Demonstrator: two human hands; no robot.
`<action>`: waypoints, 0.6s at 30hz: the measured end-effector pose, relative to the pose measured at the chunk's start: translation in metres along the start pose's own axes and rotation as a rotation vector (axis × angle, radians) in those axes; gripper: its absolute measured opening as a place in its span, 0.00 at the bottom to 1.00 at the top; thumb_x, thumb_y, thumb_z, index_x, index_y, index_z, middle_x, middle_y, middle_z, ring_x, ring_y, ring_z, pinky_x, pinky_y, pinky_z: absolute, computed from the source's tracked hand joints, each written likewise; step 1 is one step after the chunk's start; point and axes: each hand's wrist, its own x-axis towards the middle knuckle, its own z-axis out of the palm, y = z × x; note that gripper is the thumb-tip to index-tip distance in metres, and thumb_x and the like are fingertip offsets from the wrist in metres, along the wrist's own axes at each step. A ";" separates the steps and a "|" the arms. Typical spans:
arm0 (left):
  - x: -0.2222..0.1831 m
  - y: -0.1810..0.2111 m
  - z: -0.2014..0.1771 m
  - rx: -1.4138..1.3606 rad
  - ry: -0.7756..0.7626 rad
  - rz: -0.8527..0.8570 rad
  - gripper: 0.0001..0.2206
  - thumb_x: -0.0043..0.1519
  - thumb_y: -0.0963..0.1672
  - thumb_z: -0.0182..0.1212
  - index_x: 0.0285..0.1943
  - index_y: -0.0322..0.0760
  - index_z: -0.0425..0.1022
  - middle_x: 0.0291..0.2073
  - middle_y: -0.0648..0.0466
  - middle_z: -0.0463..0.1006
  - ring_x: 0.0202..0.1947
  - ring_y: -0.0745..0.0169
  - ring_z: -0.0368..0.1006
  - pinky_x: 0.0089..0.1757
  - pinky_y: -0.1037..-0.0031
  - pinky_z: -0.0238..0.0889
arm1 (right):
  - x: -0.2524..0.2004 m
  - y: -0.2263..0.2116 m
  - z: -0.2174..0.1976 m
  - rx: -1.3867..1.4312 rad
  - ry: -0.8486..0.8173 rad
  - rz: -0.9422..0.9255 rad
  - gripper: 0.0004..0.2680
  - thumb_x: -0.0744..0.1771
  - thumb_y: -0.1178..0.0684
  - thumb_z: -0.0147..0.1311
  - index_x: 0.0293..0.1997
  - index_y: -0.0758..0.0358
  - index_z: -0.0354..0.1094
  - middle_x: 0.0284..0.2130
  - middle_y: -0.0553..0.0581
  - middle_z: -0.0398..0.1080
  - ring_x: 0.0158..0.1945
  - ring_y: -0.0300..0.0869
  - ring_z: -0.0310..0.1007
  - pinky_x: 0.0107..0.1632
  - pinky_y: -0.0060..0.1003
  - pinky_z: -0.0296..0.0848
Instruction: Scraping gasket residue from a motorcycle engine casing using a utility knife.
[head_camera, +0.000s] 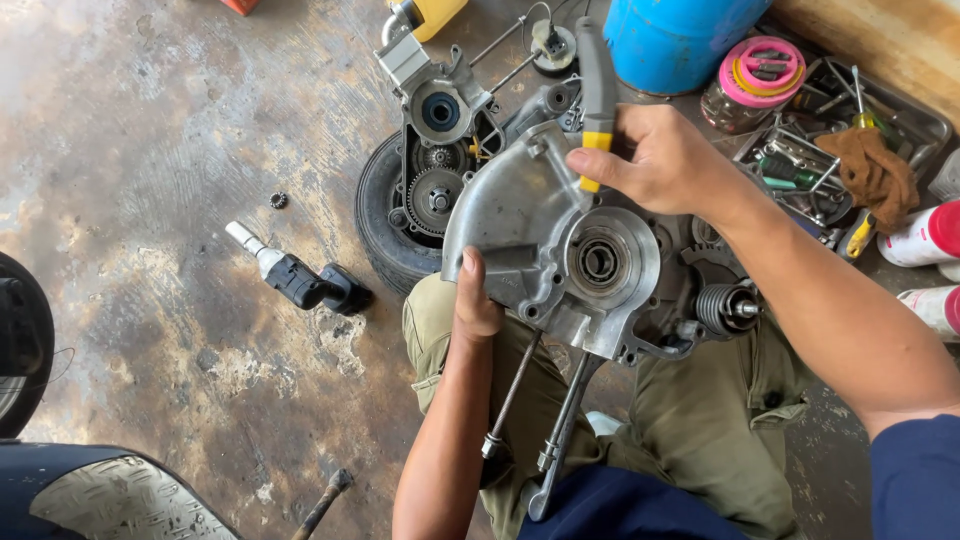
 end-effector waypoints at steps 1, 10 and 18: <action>-0.001 -0.011 -0.007 0.001 -0.005 -0.002 0.29 0.73 0.55 0.34 0.55 0.24 0.72 0.53 0.43 0.75 0.53 0.51 0.70 0.60 0.59 0.57 | 0.000 -0.002 0.001 0.001 0.005 0.002 0.12 0.68 0.46 0.56 0.33 0.67 0.71 0.24 0.55 0.73 0.17 0.36 0.62 0.20 0.29 0.58; 0.002 -0.001 -0.001 0.009 0.007 -0.004 0.32 0.70 0.58 0.35 0.53 0.27 0.74 0.45 0.44 0.79 0.45 0.49 0.74 0.53 0.57 0.63 | -0.002 -0.004 0.002 -0.050 0.055 -0.075 0.09 0.70 0.52 0.55 0.33 0.67 0.69 0.24 0.56 0.71 0.15 0.36 0.57 0.16 0.29 0.57; 0.000 0.000 0.000 -0.039 0.000 -0.016 0.30 0.71 0.57 0.35 0.53 0.27 0.74 0.44 0.45 0.79 0.42 0.53 0.74 0.49 0.62 0.66 | -0.002 0.001 -0.004 -0.032 0.026 -0.102 0.10 0.70 0.50 0.54 0.34 0.67 0.71 0.26 0.57 0.74 0.18 0.37 0.64 0.21 0.29 0.60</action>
